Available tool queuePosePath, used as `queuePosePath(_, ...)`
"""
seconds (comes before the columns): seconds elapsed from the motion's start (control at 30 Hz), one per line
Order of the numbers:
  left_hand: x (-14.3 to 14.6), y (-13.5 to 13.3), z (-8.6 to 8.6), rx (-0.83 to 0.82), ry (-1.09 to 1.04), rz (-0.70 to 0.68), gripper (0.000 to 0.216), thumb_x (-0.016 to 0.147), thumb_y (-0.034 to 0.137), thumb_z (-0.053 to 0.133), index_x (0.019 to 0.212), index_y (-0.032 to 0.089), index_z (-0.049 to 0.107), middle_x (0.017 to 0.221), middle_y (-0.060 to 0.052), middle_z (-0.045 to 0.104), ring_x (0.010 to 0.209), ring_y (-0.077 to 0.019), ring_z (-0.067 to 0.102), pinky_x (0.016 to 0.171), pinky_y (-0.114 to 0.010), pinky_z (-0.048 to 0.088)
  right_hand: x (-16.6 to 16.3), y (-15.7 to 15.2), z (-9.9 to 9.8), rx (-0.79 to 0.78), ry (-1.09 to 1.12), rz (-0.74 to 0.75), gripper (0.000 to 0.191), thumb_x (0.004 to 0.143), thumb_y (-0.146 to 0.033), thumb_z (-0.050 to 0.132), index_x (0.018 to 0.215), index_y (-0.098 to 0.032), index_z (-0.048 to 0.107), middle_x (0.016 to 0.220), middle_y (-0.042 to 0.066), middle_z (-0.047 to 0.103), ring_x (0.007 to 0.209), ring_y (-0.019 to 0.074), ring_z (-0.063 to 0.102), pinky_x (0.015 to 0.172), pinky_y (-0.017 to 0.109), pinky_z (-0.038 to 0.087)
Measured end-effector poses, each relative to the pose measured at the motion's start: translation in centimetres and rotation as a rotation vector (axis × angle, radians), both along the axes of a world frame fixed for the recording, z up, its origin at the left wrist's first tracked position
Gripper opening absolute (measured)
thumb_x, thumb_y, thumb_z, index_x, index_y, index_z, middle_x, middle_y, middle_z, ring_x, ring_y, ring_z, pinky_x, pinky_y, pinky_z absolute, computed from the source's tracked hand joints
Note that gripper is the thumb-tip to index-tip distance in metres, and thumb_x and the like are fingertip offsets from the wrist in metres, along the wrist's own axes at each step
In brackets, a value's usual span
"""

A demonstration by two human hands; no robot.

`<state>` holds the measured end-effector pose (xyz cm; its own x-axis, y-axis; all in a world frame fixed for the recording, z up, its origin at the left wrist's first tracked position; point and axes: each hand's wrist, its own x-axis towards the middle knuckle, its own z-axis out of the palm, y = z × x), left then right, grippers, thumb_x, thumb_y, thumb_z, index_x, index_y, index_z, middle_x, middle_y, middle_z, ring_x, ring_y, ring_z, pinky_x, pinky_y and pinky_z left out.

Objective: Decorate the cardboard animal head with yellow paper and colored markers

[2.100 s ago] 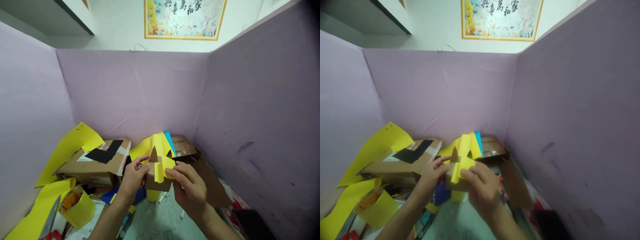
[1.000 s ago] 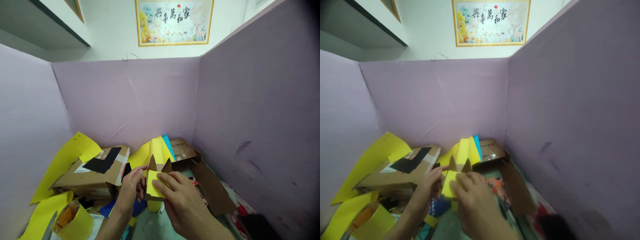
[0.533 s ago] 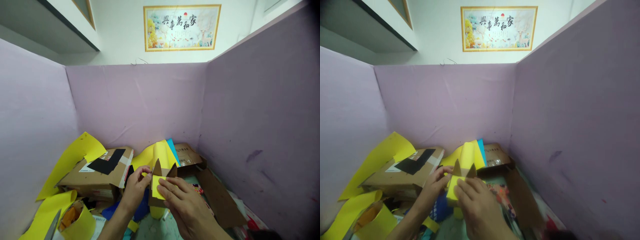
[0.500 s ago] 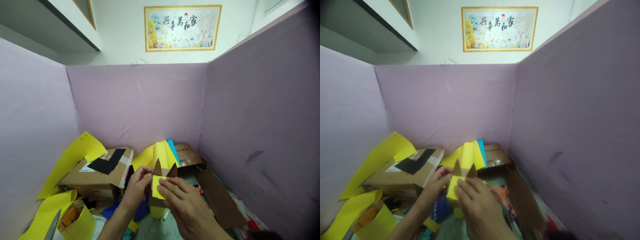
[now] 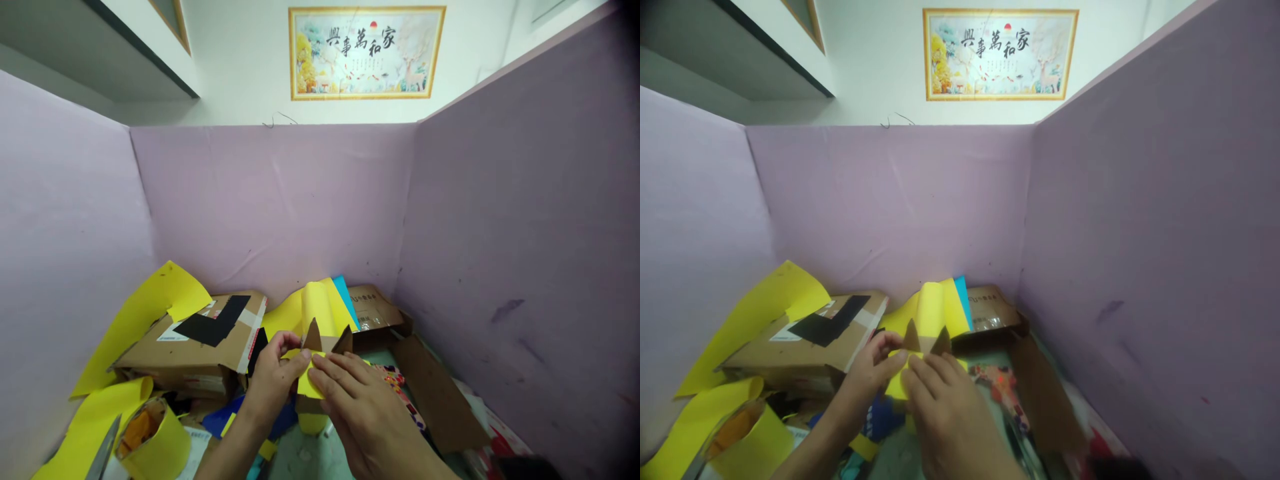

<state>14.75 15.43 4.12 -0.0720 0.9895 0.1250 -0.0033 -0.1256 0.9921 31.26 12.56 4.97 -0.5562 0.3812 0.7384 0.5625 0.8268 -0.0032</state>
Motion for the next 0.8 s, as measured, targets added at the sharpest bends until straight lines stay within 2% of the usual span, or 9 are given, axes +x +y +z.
queuePosePath(0.07, 0.1, -0.1, 0.3, -0.003, 0.002, 0.038, 0.024, 0.063, 0.030, 0.070, 0.077, 0.018, 0.054, 0.071, 0.002, 0.060, 0.060, -0.0122, 0.055, 0.054, -0.021, 0.042, 0.4, 0.0, -0.3, -0.005, 0.021, 0.018, 0.032, 0.085, -0.010, 0.044, 0.113, -0.016, 0.058, 0.114, 0.010, 0.068, 0.103, 0.0240, 0.062, 0.091, 0.043, 0.050)
queuePosePath(0.13, 0.3, -0.2, 0.5, -0.021, -0.002, 0.062, 0.024, 0.062, 0.029, 0.069, 0.077, 0.018, 0.054, 0.070, 0.002, 0.060, 0.062, -0.0134, 0.055, 0.056, -0.022, 0.043, 1.2, -0.1, -0.8, -0.016, 0.062, 0.030, 0.030, 0.084, -0.013, 0.050, 0.112, -0.017, 0.058, 0.112, 0.009, 0.068, 0.104, 0.0233, 0.062, 0.096, 0.045, 0.046)
queuePosePath(0.23, 0.3, -0.4, 0.5, -0.055, -0.015, 0.072, 0.027, 0.063, 0.034, 0.069, 0.079, 0.019, 0.052, 0.068, 0.003, 0.060, 0.056, -0.0131, 0.054, 0.051, -0.022, 0.042, 2.7, -0.7, -2.1, -0.130, 0.253, -0.002, 0.043, 0.078, -0.030, 0.063, 0.119, -0.021, 0.054, 0.122, 0.011, 0.061, 0.112, 0.0280, 0.056, 0.100, 0.051, 0.039)
queuePosePath(0.33, 0.4, -0.7, 0.5, -0.075, -0.023, 0.075, 0.031, 0.062, 0.037, 0.070, 0.080, 0.019, 0.053, 0.067, 0.003, 0.060, 0.054, -0.0135, 0.055, 0.049, -0.022, 0.042, 3.2, -1.2, -3.3, -0.483, 0.745, -0.134, 0.050, 0.079, -0.044, 0.060, 0.122, -0.022, 0.049, 0.128, 0.015, 0.054, 0.117, 0.0297, 0.052, 0.094, 0.047, 0.045)
queuePosePath(0.4, 0.5, -1.0, 0.6, -0.077, -0.025, 0.086, 0.034, 0.060, 0.039, 0.073, 0.081, 0.019, 0.054, 0.069, 0.002, 0.062, 0.058, -0.0146, 0.058, 0.051, -0.022, 0.044, 2.6, -1.0, -3.6, -0.802, 1.108, -0.183, 0.046, 0.080, -0.048, 0.057, 0.116, -0.021, 0.050, 0.116, 0.015, 0.059, 0.106, 0.0277, 0.060, 0.079, 0.039, 0.053)
queuePosePath(0.47, 0.7, -1.4, 0.7, -0.078, -0.027, 0.102, 0.036, 0.060, 0.039, 0.073, 0.082, 0.019, 0.054, 0.071, 0.002, 0.064, 0.062, -0.0145, 0.058, 0.054, -0.021, 0.045, 1.7, -0.3, -3.7, -1.085, 1.319, -0.129, 0.047, 0.075, -0.050, 0.062, 0.109, -0.019, 0.052, 0.096, 0.011, 0.065, 0.088, 0.0253, 0.066, 0.061, 0.031, 0.055)
queuePosePath(0.53, 1.0, -1.7, 0.8, -0.078, -0.029, 0.113, 0.037, 0.059, 0.038, 0.073, 0.084, 0.019, 0.053, 0.071, 0.002, 0.065, 0.063, -0.0140, 0.058, 0.055, -0.021, 0.045, 0.9, 0.4, -3.5, -1.247, 1.384, -0.035, 0.049, 0.067, -0.046, 0.070, 0.103, -0.018, 0.053, 0.076, 0.004, 0.063, 0.070, 0.0212, 0.066, 0.052, 0.026, 0.051)
queuePosePath(0.67, 1.3, -2.1, 0.9, -0.073, -0.038, 0.134, 0.038, 0.059, 0.037, 0.074, 0.085, 0.018, 0.053, 0.071, 0.001, 0.066, 0.065, -0.0143, 0.058, 0.056, -0.020, 0.046, 0.6, 1.3, -3.1, -1.260, 1.417, 0.086, 0.050, 0.059, -0.033, 0.077, 0.098, -0.018, 0.049, 0.062, -0.004, 0.058, 0.058, 0.0140, 0.059, 0.056, 0.024, 0.047)
queuePosePath(0.8, 1.4, -2.4, 0.9, -0.062, -0.047, 0.157, 0.038, 0.057, 0.036, 0.075, 0.083, 0.018, 0.055, 0.073, 0.001, 0.066, 0.066, -0.0142, 0.058, 0.055, -0.019, 0.045, 1.0, 1.3, -2.5, -1.268, 1.407, 0.081, 0.048, 0.058, -0.027, 0.077, 0.097, -0.017, 0.050, 0.055, -0.009, 0.050, 0.052, 0.0103, 0.052, 0.052, 0.021, 0.040)
